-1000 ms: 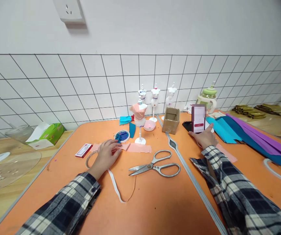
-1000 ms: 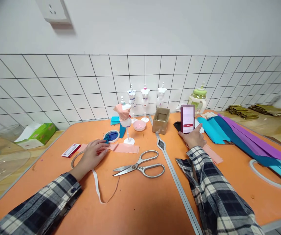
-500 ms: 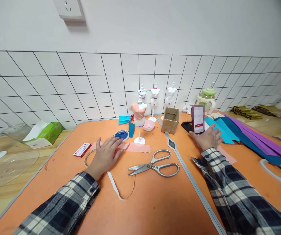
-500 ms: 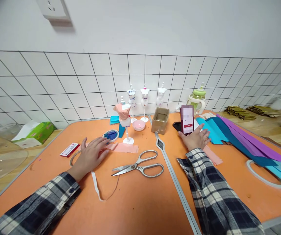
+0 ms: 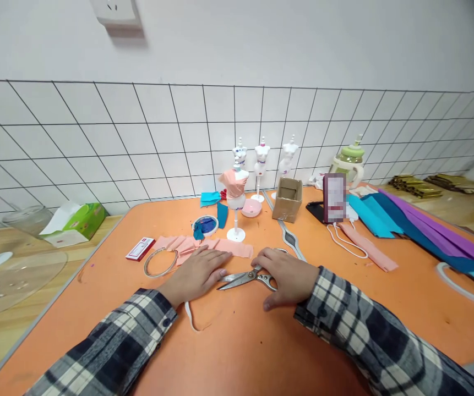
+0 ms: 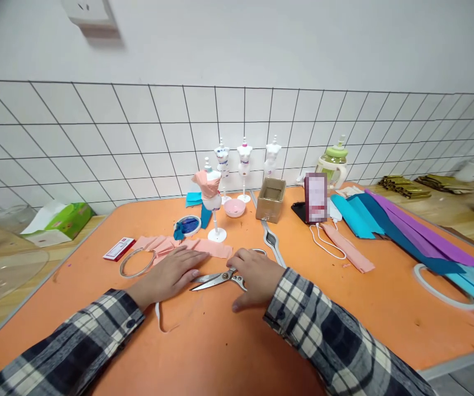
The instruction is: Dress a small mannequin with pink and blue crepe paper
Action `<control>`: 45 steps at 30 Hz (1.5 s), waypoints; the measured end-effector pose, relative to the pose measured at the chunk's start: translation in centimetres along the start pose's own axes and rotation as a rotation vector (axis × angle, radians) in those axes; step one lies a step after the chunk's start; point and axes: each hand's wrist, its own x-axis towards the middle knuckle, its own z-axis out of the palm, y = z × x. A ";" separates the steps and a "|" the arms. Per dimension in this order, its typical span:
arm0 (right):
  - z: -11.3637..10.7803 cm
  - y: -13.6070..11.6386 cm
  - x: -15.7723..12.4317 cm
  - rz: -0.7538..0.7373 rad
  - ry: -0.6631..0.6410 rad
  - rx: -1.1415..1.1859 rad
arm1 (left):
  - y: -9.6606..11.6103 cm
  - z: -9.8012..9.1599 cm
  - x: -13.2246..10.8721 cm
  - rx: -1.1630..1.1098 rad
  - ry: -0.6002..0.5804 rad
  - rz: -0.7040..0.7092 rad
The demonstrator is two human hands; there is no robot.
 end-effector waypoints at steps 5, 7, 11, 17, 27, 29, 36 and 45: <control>-0.6 1.5 -1.2 0.102 -0.046 -0.065 | -1.5 0.3 -0.3 -0.004 0.117 -0.091; -1.0 1.5 -1.4 0.183 -0.031 -0.138 | -1.9 0.5 -0.1 0.039 0.134 -0.121; -1.4 1.4 -1.5 0.352 -0.030 -0.275 | -2.0 0.1 0.1 0.098 0.137 -0.120; -1.9 3.9 -1.3 0.502 0.013 -0.342 | -0.8 -0.9 0.2 0.123 0.146 0.021; -2.4 3.8 -1.3 0.573 0.090 -0.353 | 0.8 -0.7 0.3 0.049 0.109 0.091; -1.7 2.0 -0.9 0.458 0.237 -0.373 | 1.0 -0.4 0.4 0.004 0.087 0.089; 2.4 -1.6 1.8 -0.066 0.190 -0.170 | 1.0 0.2 0.3 -0.025 0.026 0.149; 1.4 1.0 1.7 0.019 0.127 -0.062 | -1.2 -1.2 -0.8 0.016 0.012 0.144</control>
